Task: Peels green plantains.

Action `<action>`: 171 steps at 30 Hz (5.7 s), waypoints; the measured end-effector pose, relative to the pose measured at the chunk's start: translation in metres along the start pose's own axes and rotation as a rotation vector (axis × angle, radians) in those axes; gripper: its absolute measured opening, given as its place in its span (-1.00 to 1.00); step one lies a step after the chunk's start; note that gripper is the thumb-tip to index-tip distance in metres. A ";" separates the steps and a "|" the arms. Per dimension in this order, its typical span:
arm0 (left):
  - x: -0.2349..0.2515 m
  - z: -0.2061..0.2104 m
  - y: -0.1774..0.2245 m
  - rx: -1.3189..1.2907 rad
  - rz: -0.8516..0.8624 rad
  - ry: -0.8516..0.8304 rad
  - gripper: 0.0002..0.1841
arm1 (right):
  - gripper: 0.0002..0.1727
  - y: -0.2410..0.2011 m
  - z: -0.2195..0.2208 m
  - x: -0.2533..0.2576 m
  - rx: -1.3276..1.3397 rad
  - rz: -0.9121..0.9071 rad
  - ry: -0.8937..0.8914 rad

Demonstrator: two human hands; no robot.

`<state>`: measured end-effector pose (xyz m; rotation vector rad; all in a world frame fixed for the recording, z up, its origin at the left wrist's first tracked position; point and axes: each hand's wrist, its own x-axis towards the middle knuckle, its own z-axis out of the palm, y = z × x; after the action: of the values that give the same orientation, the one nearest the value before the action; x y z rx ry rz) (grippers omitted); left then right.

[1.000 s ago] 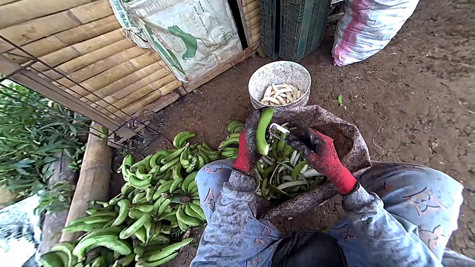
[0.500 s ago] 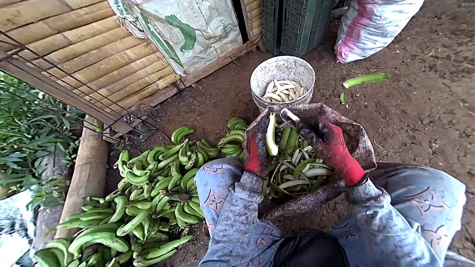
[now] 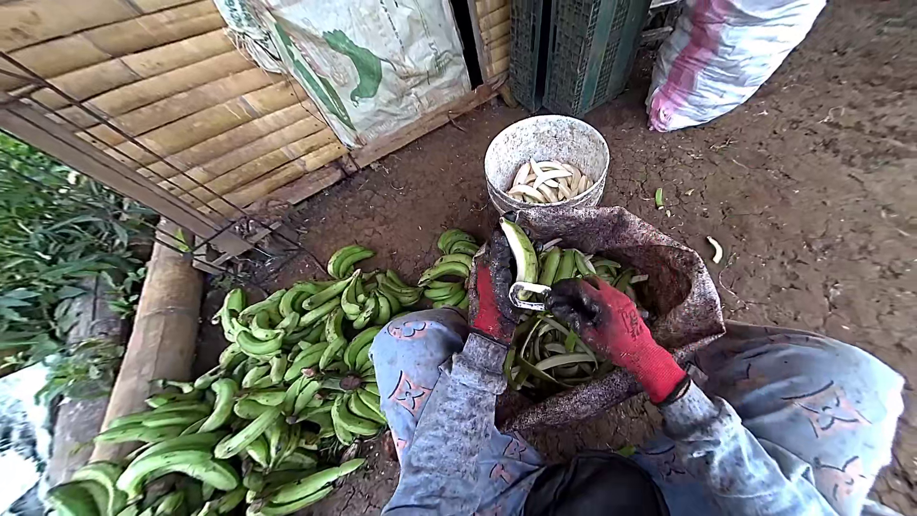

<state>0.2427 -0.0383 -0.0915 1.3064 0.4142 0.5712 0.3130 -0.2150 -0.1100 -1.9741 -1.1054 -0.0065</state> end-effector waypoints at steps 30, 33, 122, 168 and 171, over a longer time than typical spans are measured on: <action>-0.008 0.004 -0.034 0.852 -0.006 -0.256 -0.52 | -0.75 0.032 -0.004 0.025 -0.057 0.229 -0.005; -0.013 0.009 -0.028 0.736 -0.080 -0.311 -0.54 | -0.73 0.041 -0.015 0.028 -0.134 0.383 0.008; -0.048 0.025 -0.030 -0.457 -0.493 -0.001 -0.38 | -0.89 0.039 -0.018 0.009 0.803 0.476 -0.098; -0.021 -0.010 -0.007 1.108 -0.139 -0.058 -0.21 | -0.53 0.006 -0.019 0.002 -0.350 0.630 -0.772; -0.046 0.025 0.059 1.356 -0.178 -0.526 -0.40 | -0.52 0.001 -0.023 0.001 -0.337 0.606 -0.793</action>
<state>0.2113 -0.0762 -0.0302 2.5792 0.4709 -0.3432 0.3232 -0.2302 -0.0957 -2.6407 -0.9439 1.0458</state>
